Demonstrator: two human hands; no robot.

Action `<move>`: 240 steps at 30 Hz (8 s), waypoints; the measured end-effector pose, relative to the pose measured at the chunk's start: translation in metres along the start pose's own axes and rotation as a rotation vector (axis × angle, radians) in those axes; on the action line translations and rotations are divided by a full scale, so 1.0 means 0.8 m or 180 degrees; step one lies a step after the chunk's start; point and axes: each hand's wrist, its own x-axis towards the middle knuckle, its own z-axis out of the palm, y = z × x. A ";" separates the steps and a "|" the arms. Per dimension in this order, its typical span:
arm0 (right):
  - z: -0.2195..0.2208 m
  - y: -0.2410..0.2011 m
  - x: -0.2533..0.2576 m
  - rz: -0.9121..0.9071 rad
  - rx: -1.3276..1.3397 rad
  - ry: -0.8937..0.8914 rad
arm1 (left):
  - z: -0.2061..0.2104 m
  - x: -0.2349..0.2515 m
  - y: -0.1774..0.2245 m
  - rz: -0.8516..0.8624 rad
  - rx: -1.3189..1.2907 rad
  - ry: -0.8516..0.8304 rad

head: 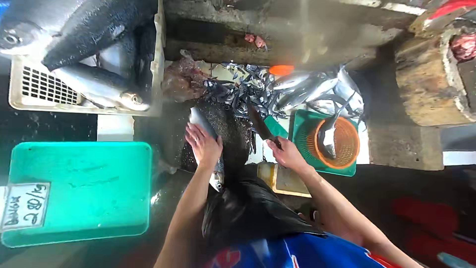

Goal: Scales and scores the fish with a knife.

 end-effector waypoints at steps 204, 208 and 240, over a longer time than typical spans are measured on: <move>0.016 0.036 0.002 -0.0569 0.0206 -0.0331 | -0.251 0.126 -0.004 0.0391 -0.2197 0.2401; 0.017 0.001 0.004 -0.0807 -0.0245 -0.0671 | -0.224 0.038 -0.017 -0.0093 -0.1554 0.2031; 0.030 -0.111 0.113 -0.0815 -0.1289 -0.0258 | -0.044 -0.027 -0.050 0.0134 0.0292 -0.0769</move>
